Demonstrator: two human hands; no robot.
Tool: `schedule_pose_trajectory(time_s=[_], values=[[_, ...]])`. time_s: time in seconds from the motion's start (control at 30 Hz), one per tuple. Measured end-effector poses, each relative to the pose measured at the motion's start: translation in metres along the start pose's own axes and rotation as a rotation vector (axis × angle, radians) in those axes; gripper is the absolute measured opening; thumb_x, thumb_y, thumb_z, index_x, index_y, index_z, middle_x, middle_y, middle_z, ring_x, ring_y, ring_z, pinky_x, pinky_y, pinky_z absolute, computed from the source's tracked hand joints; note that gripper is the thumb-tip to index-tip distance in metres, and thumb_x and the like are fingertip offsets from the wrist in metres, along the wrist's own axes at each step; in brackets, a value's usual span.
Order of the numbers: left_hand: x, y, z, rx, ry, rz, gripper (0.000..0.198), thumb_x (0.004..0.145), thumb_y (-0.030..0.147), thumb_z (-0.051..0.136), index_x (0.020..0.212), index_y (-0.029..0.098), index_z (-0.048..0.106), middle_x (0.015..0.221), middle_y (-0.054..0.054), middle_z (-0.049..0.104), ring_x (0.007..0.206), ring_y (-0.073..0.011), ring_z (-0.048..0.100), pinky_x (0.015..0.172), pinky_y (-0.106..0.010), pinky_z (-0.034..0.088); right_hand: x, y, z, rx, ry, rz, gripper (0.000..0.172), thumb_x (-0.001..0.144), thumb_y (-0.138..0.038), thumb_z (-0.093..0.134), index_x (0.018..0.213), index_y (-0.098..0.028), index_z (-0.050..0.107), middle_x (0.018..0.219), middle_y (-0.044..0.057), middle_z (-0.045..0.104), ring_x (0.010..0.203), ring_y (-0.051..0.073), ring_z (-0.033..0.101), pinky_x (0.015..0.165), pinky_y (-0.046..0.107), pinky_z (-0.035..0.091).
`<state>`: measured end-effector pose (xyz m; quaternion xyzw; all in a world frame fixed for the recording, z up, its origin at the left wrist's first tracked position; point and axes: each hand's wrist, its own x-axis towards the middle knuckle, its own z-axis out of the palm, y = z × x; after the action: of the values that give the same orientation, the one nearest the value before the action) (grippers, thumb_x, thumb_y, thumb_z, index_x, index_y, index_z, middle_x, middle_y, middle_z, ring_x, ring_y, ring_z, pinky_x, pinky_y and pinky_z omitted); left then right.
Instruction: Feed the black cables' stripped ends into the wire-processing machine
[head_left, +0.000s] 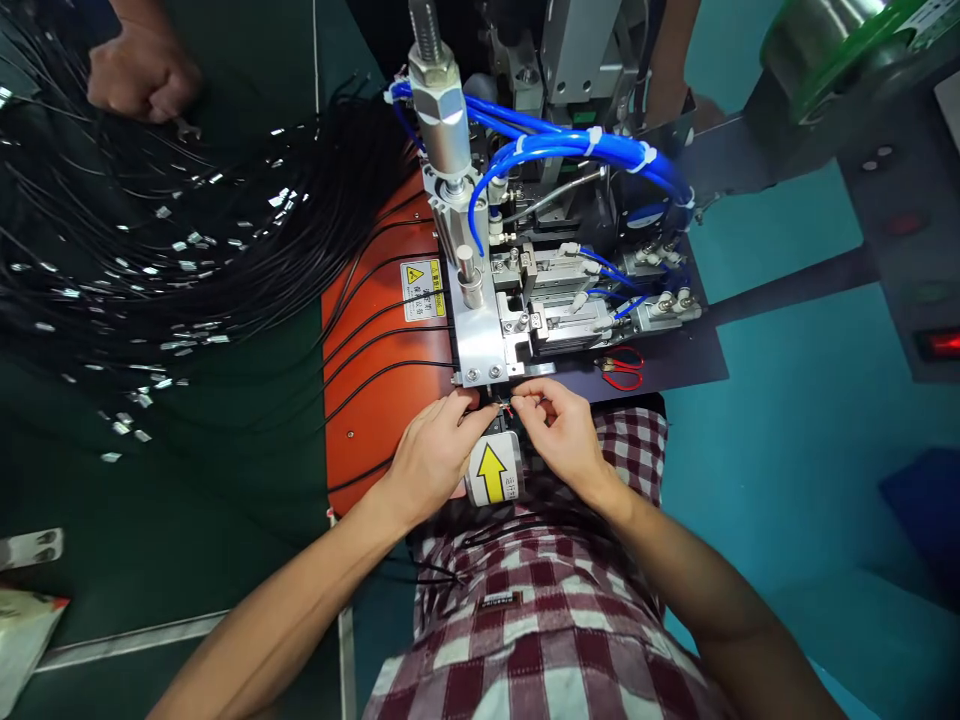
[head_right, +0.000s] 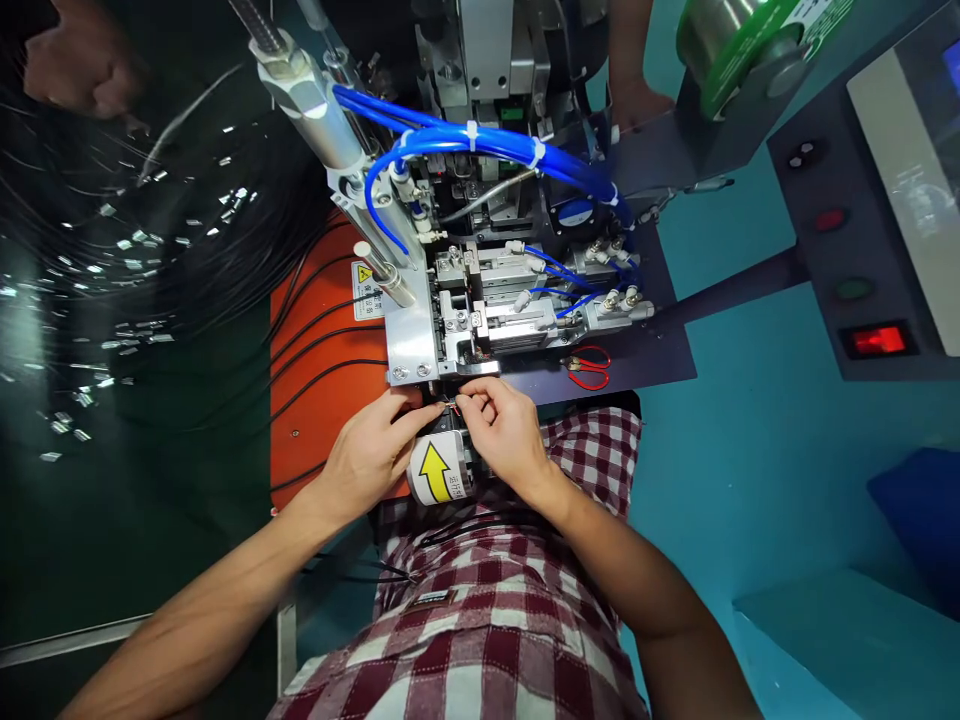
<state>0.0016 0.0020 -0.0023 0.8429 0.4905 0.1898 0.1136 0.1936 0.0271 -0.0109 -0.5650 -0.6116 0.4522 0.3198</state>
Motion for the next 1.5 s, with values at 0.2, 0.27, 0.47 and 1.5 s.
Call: schedule_pose_trajectory(time_s=[0.2,0.27,0.47,1.5], values=[[0.000,0.000,0.001,-0.006,-0.020,0.005,0.029,0.092,0.016,0.041,0.113,0.016,0.061,0.095,-0.010,0.057,0.085,-0.0206,0.056,0.068,-0.031,0.049,0.005,0.004,0.007,-0.022,0.012,-0.051,0.014,0.087,-0.027,0.055,0.079,-0.017,0.061,0.071,0.002,0.059,0.058,0.012,0.049,0.056,0.025,0.041],[0.000,0.000,0.001,0.014,-0.025,0.001,0.029,0.093,0.017,0.040,0.113,0.016,0.061,0.094,-0.010,0.057,0.084,-0.0209,0.055,0.067,-0.031,0.049,0.005,0.006,0.008,0.011,0.003,-0.022,0.014,0.087,-0.029,0.055,0.084,-0.017,0.062,0.071,0.001,0.059,0.057,0.012,0.048,0.055,0.024,0.040],[0.001,0.001,0.001,0.021,-0.012,0.004,0.030,0.094,0.018,0.039,0.113,0.016,0.062,0.094,-0.010,0.057,0.084,-0.0205,0.056,0.067,-0.031,0.049,0.003,0.005,0.009,0.049,-0.010,-0.025,0.015,0.087,-0.029,0.055,0.080,-0.018,0.059,0.069,0.000,0.056,0.056,0.011,0.045,0.053,0.024,0.038],[0.003,0.002,-0.003,0.001,-0.017,0.009,0.029,0.092,0.016,0.043,0.112,0.011,0.063,0.094,-0.013,0.058,0.084,-0.0229,0.058,0.067,-0.034,0.052,0.007,-0.016,0.011,-0.277,0.007,-0.163,0.011,0.086,-0.022,0.054,0.077,-0.018,0.058,0.066,0.000,0.055,0.058,0.012,0.050,0.056,0.024,0.038]])
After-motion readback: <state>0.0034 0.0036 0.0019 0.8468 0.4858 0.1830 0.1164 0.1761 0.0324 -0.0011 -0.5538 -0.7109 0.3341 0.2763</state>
